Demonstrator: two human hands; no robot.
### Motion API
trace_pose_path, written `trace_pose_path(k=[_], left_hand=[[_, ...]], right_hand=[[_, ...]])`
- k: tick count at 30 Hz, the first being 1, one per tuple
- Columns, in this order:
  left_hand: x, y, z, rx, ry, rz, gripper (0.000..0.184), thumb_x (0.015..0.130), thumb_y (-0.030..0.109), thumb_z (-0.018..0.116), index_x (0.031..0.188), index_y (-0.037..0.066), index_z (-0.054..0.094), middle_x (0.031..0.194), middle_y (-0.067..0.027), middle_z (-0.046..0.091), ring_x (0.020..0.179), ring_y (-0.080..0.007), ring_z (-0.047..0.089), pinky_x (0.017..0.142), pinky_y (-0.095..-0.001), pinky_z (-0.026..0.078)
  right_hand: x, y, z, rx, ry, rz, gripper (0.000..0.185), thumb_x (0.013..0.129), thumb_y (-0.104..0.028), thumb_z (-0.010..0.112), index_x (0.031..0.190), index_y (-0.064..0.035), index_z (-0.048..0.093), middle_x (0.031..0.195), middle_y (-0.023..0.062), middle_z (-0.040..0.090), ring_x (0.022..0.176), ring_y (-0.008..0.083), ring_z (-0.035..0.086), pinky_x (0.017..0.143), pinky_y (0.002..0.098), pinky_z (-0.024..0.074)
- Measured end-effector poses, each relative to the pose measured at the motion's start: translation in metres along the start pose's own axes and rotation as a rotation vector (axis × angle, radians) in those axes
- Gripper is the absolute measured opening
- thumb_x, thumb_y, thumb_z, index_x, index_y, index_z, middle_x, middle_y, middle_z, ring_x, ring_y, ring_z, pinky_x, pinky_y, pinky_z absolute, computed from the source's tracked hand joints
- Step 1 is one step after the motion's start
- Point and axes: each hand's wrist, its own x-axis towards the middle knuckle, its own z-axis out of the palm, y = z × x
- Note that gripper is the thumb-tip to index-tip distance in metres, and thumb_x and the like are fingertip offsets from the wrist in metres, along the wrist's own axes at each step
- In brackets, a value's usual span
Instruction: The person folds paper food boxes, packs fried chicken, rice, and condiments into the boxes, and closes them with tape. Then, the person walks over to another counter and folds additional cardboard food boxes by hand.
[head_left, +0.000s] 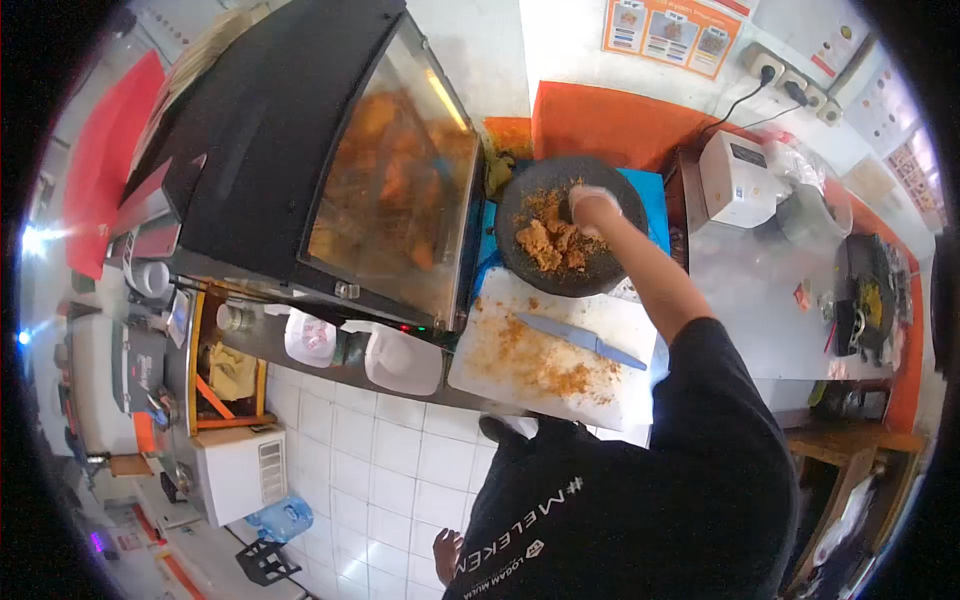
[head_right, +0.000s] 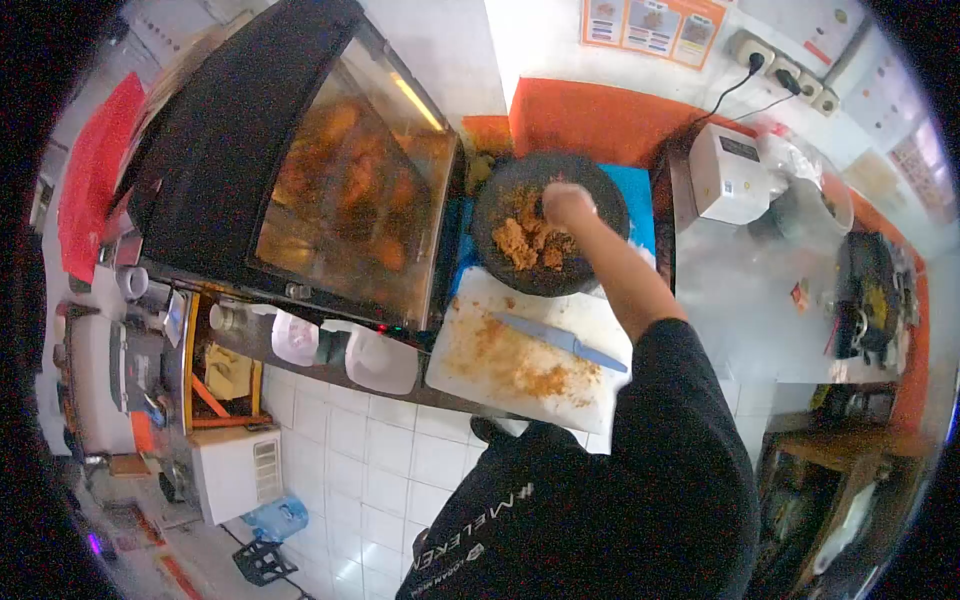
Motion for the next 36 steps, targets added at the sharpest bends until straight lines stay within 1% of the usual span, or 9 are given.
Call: trace_pose_path(k=[2, 6, 11, 15, 20, 23, 27, 33, 36], left_hand=[[-0.013, 0.000, -0.008, 0.336, 0.001, 0.129, 0.034, 0.103, 0.023, 0.059, 0.133, 0.006, 0.055, 0.112, -0.0147, 0.071, 0.101, -0.0236, 0.069, 0.088, -0.0406, 0.053], [-0.015, 0.033, 0.010, 0.995, -0.020, 0.428, 0.017, 0.100, 0.017, 0.060, 0.111, 0.006, 0.067, 0.095, -0.0092, 0.073, 0.089, -0.0153, 0.069, 0.083, -0.0345, 0.053], [0.003, 0.028, -0.017, -0.162, -0.078, 0.060, 0.034, 0.098, 0.014, 0.066, 0.129, 0.002, 0.060, 0.097, -0.0116, 0.072, 0.091, -0.0190, 0.072, 0.078, -0.0302, 0.053], [0.011, 0.042, -0.015, 0.266, 0.160, 0.336, 0.052, 0.100, 0.024, 0.066, 0.143, 0.000, 0.050, 0.105, -0.0161, 0.073, 0.093, -0.0203, 0.072, 0.077, -0.0333, 0.054], [0.014, 0.047, -0.015, 0.336, 0.108, 0.304, 0.050, 0.099, 0.024, 0.067, 0.140, 0.000, 0.052, 0.098, -0.0153, 0.074, 0.088, -0.0196, 0.071, 0.077, -0.0338, 0.054], [0.017, 0.016, -0.018, 0.257, 0.084, 0.392, 0.050, 0.100, 0.024, 0.066, 0.140, -0.001, 0.051, 0.099, -0.0175, 0.074, 0.090, -0.0209, 0.072, 0.079, -0.0347, 0.054], [0.016, -0.013, -0.010, 0.223, -0.075, 0.328, 0.054, 0.100, 0.025, 0.065, 0.143, -0.003, 0.047, 0.105, -0.0190, 0.073, 0.091, -0.0243, 0.072, 0.076, -0.0365, 0.056], [0.004, -0.029, -0.003, 0.093, -0.123, 0.275, 0.054, 0.098, 0.023, 0.069, 0.142, 0.000, 0.049, 0.110, -0.0172, 0.072, 0.094, -0.0229, 0.070, 0.078, -0.0377, 0.057], [0.013, -0.022, -0.006, 0.357, -0.100, 0.249, 0.050, 0.097, 0.022, 0.069, 0.140, 0.002, 0.052, 0.108, -0.0162, 0.073, 0.093, -0.0219, 0.071, 0.076, -0.0368, 0.056]], right_hand=[[0.000, 0.002, -0.047, 0.028, -0.309, 0.083, 0.038, 0.083, -0.007, 0.075, 0.120, -0.0027, 0.069, 0.135, 0.0214, 0.063, 0.119, 0.0399, 0.066, 0.088, 0.0431, 0.0603], [-0.030, -0.038, 0.023, 0.166, 0.243, 0.159, 0.026, 0.096, -0.015, 0.058, 0.110, -0.0013, 0.075, 0.120, 0.0179, 0.073, 0.112, 0.0340, 0.070, 0.088, 0.0524, 0.0588], [0.029, -0.024, -0.018, -0.076, -0.228, 0.022, 0.017, 0.086, -0.013, 0.071, 0.099, -0.0062, 0.079, 0.109, 0.0160, 0.076, 0.097, 0.0370, 0.075, 0.070, 0.0465, 0.0643], [-0.007, -0.033, 0.056, 0.171, 0.618, 0.084, 0.013, 0.086, -0.010, 0.072, 0.094, -0.0046, 0.080, 0.102, 0.0183, 0.077, 0.094, 0.0385, 0.075, 0.076, 0.0481, 0.0630], [0.001, -0.047, -0.075, 0.002, -0.472, 0.117, 0.050, 0.087, -0.001, 0.068, 0.137, -0.0052, 0.061, 0.143, 0.0189, 0.058, 0.124, 0.0343, 0.064, 0.095, 0.0446, 0.0573], [-0.017, -0.032, -0.036, 0.138, 0.189, -0.064, 0.044, 0.089, -0.001, 0.066, 0.133, -0.0040, 0.064, 0.141, 0.0192, 0.060, 0.125, 0.0312, 0.064, 0.094, 0.0442, 0.0579], [-0.024, -0.045, -0.024, -0.097, -0.323, -0.006, 0.047, 0.077, -0.006, 0.077, 0.122, -0.0042, 0.068, 0.132, 0.0189, 0.066, 0.113, 0.0367, 0.069, 0.089, 0.0476, 0.0583], [-0.068, -0.045, -0.039, 0.346, 0.405, -0.021, 0.025, 0.075, -0.005, 0.076, 0.099, 0.0003, 0.077, 0.112, 0.0195, 0.074, 0.100, 0.0346, 0.074, 0.081, 0.0489, 0.0598], [-0.071, -0.093, 0.073, -0.237, 0.495, -0.157, 0.034, 0.081, -0.013, 0.070, 0.113, -0.0017, 0.072, 0.112, 0.0221, 0.072, 0.102, 0.0342, 0.071, 0.086, 0.0477, 0.0582]])
